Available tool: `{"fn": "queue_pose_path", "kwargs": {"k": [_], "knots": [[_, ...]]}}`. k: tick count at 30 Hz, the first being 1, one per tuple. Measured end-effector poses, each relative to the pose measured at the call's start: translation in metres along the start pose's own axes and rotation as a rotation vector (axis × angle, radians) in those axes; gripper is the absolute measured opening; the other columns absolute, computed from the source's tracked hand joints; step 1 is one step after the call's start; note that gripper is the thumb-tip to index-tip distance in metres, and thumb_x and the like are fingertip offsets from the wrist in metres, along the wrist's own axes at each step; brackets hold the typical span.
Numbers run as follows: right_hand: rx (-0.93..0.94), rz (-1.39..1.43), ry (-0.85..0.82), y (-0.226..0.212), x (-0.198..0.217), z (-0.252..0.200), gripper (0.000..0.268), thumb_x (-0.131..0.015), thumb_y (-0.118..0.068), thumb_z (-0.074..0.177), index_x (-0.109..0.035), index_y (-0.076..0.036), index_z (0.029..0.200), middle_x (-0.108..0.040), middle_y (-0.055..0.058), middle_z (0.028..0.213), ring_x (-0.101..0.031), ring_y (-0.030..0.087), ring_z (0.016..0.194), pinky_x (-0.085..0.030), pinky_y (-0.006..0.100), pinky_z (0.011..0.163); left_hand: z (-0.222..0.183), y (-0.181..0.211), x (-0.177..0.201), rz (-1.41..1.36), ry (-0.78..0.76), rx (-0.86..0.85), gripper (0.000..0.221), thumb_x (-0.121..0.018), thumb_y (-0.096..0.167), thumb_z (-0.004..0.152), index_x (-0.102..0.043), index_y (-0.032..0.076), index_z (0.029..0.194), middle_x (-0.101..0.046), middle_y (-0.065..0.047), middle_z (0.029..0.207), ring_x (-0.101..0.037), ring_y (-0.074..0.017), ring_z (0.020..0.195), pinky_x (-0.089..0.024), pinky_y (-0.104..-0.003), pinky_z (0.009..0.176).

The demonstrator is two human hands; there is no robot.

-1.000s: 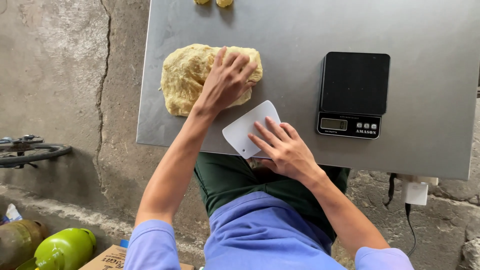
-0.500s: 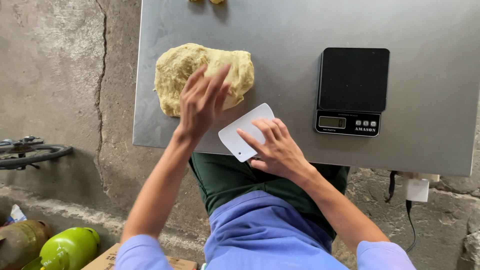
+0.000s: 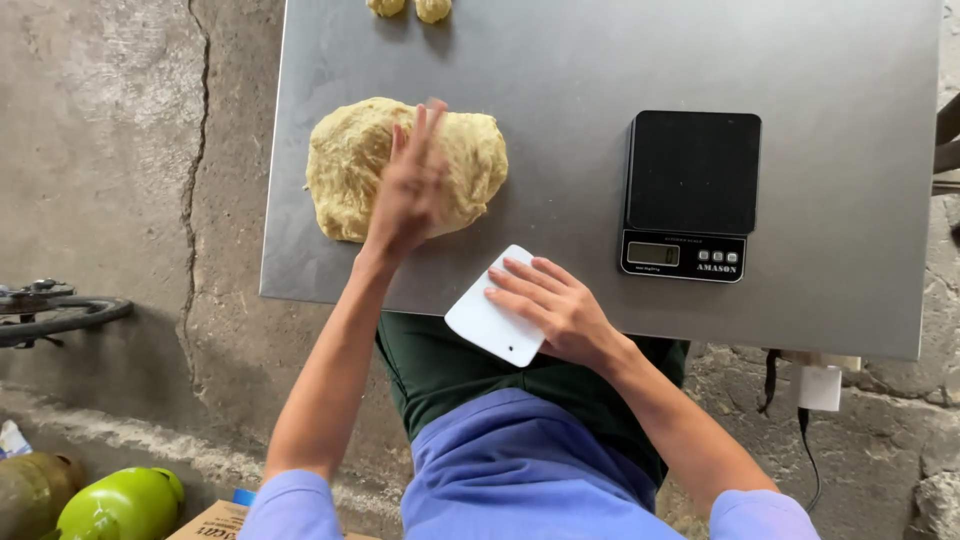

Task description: A person is portioning a large mass of dough into smaller, equal-sized pieces using a dough scraper and a digital scale.

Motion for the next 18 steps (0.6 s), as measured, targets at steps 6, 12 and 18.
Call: {"fn": "queue_pose_path", "kwargs": {"k": [6, 12, 18], "knots": [[-0.285, 0.273, 0.41, 0.034, 0.041, 0.003, 0.029, -0.064, -0.03, 0.098, -0.077, -0.011, 0.114, -0.071, 0.008, 0.114, -0.072, 0.029, 0.104, -0.058, 0.041, 0.089, 0.002, -0.006, -0.035, 0.813, 0.302, -0.165, 0.08, -0.043, 0.072, 0.103, -0.059, 0.007, 0.148, -0.049, -0.019, 0.157, -0.035, -0.0342, 0.152, -0.007, -0.058, 0.126], [-0.36, 0.155, 0.687, 0.083, 0.115, 0.015, 0.029, -0.081, -0.022, 0.096, -0.067, 0.003, 0.097, -0.067, 0.022, 0.084, -0.071, 0.045, 0.081, -0.055, 0.042, 0.07, 0.004, -0.018, -0.03, 0.411, 0.119, -0.048, 0.103, -0.053, 0.079, 0.09, -0.034, 0.009, 0.164, -0.034, -0.021, 0.167, -0.018, -0.0405, 0.157, -0.005, -0.062, 0.127], [-0.326, 0.089, 0.662, 0.086, 0.152, 0.057, 0.032, -0.081, -0.02, 0.102, -0.065, 0.007, 0.103, -0.072, 0.022, 0.085, -0.075, 0.044, 0.085, -0.055, 0.044, 0.067, 0.03, 0.01, -0.042, 0.699, 0.399, -0.19, 0.054, -0.057, 0.045, 0.107, -0.057, 0.011, 0.149, -0.054, -0.013, 0.154, -0.039, -0.028, 0.15, -0.015, -0.05, 0.128]]}}
Point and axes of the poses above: each hand's wrist, its own z-axis towards the middle knuckle, its own x-axis out of the back of the hand, y = z × x, the point moved 9 cm from there along z, towards the middle knuckle
